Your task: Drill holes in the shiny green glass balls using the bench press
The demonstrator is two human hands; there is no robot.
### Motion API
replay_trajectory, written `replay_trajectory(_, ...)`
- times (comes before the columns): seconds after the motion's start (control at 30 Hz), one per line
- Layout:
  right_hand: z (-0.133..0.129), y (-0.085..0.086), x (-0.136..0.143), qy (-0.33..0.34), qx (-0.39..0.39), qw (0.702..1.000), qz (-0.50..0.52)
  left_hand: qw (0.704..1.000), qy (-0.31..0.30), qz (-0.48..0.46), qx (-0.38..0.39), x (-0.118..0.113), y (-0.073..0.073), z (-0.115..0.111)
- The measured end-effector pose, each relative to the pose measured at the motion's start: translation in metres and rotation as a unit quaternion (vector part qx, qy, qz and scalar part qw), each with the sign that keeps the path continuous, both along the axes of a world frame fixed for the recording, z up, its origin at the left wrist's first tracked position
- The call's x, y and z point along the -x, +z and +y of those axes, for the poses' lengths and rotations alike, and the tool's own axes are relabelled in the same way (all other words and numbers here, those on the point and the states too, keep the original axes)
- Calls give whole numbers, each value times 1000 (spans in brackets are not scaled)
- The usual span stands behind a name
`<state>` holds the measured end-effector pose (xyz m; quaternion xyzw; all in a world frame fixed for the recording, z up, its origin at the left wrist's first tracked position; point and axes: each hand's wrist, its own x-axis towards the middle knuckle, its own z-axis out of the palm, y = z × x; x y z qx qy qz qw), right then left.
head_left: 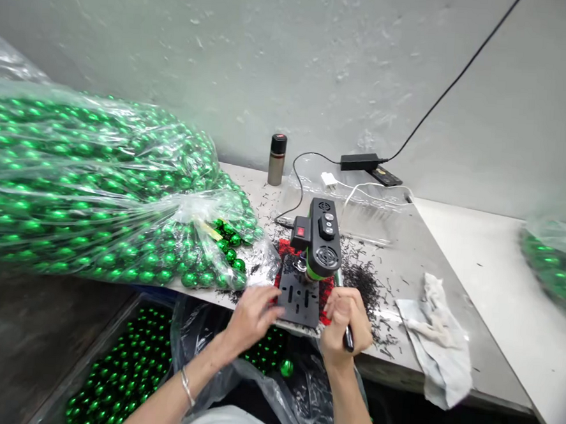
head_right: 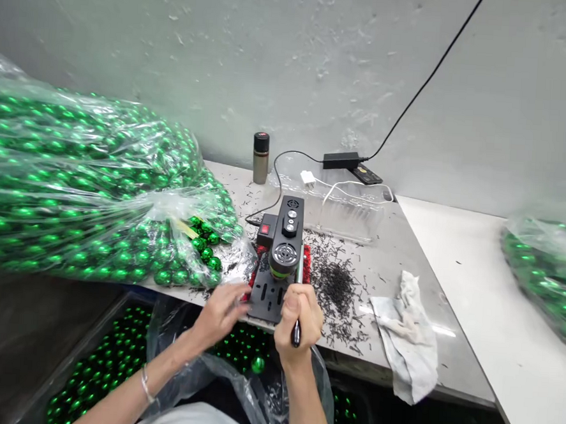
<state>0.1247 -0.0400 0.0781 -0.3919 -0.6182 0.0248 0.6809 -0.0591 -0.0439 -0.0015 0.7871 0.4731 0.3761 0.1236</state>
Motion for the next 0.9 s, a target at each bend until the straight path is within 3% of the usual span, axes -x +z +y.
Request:
replay_trajectory(0.1,1,-1,1,-2,-11,1000,0,981,174,86,-3,24,18,52)
replay_trajectory(0.17,1,-2,1,-4,-11,1000,-1,956,239,161,46,34,30,86)
replay_trajectory(0.3,1,-4,1,-3,0,1000,-5,931,224,248,149,36,46,124)
replay_trajectory(0.43,-1,-5,0,-3,5,1000,-9,929,214,244,174,30,50,129)
replay_trajectory(0.5,-1,-6,0,0,4,1000,-11,941,215,183,185,30,52,124)
replay_trajectory(0.6,-1,-8,0,1,4,1000,-7,949,171,-84,253,29,52,109)
replay_trajectory(0.67,0,-9,0,-1,3,1000,-4,901,101,-282,312,25,48,94)
replay_trajectory(0.73,0,-10,1,-4,-1,1000,-4,837,39,-411,359,16,41,77)
replay_trajectory(0.83,0,-7,2,-11,-4,1000,-10,766,-4,-486,421,1,30,57)
replay_trajectory(0.9,0,-5,2,-11,-4,1000,-15,745,-12,-489,454,-10,23,50)
